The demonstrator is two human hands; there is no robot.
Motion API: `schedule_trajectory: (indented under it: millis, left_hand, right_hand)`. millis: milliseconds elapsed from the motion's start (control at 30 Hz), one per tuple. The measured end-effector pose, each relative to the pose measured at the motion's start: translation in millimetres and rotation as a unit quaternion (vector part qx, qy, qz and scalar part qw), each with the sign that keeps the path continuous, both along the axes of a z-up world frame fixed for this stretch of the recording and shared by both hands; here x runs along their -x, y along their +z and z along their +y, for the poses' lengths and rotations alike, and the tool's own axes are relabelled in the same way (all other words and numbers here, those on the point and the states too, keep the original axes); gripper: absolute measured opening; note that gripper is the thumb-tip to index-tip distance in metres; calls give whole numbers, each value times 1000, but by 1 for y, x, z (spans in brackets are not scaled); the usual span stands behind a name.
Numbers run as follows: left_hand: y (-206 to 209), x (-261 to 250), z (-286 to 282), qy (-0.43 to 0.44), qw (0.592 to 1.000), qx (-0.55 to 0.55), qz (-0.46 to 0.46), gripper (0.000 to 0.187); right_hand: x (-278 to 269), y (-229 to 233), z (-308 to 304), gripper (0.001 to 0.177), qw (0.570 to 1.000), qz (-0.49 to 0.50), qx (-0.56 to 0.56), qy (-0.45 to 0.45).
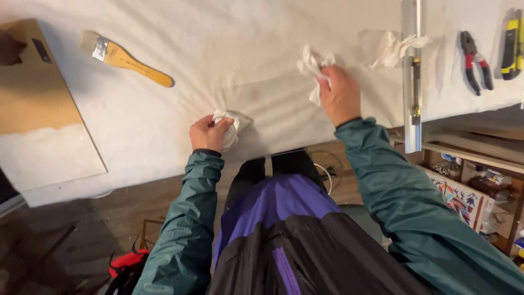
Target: Cleaning a glass pane and assembling it into a wooden frame, followed by cutting and fitting white mounting strips.
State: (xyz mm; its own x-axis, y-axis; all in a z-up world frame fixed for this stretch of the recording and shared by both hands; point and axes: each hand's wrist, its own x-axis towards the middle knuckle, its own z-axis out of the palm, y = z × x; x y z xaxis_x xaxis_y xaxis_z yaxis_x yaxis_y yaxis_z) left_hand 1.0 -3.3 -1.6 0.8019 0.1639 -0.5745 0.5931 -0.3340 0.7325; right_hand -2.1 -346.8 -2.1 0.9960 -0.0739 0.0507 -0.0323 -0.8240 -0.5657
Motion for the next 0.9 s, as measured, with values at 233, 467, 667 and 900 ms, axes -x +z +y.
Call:
schedule_trajectory:
  millis: [233, 467, 667, 900]
  left_hand:
    - [2, -10, -4, 6, 1000, 9, 19, 29]
    - [-23, -2, 8, -33, 997, 68, 14, 28]
    - [-23, 8, 16, -54, 992, 114, 8, 24]
    - [47, -14, -61, -207, 964, 145, -78, 20]
  right_hand:
    - [180, 45, -33, 21, 984, 173, -5, 37]
    - [222, -19, -38, 27, 748, 203, -513, -369]
    - [214, -54, -19, 27, 607, 131, -688, -376]
    - [223, 70, -68, 29, 616, -11, -694, -373]
